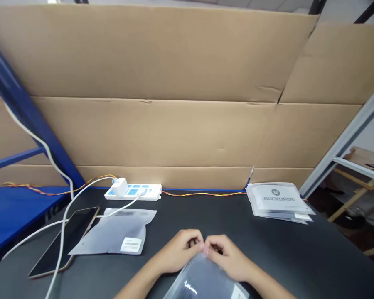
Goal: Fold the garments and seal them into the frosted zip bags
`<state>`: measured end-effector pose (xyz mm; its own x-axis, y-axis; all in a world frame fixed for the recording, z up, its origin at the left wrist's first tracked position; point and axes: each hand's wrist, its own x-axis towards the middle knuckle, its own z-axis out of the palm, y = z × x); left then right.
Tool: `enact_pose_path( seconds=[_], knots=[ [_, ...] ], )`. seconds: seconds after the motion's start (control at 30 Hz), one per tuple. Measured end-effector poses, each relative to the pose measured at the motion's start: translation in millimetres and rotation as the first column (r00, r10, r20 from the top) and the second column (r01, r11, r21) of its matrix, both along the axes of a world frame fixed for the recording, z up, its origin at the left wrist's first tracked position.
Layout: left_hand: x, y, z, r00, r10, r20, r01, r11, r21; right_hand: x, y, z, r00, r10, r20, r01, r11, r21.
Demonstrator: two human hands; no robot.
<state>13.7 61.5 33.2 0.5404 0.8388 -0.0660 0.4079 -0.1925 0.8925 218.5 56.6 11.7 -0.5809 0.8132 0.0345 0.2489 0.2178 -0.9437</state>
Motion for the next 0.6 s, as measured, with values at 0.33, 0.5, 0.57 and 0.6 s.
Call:
enact_pose_path(
  seconds=[0.33,0.5,0.57,0.6],
  knots=[
    [-7,10,-15.1,0.999,-0.001,0.038,-0.001,0.999,0.038,17,12,3.3,0.989,-0.147,0.008,0.143,0.972,0.185],
    [-26,16,-19.3,1.000,-0.009,0.024,0.008,0.999,0.040,60,30,0.9,0.912,-0.398,-0.102,0.410,0.897,0.165],
    [-33,18,-20.2,1.000,-0.007,0.029,0.005,0.999,0.051,74,34,-2.1,0.871,-0.485,-0.082,0.492,0.862,0.122],
    [-36,19,-20.9,0.999,-0.005,0.034,0.003,0.998,0.059,78,33,-3.8,0.858,-0.511,-0.044,0.513,0.855,0.074]
  ],
)
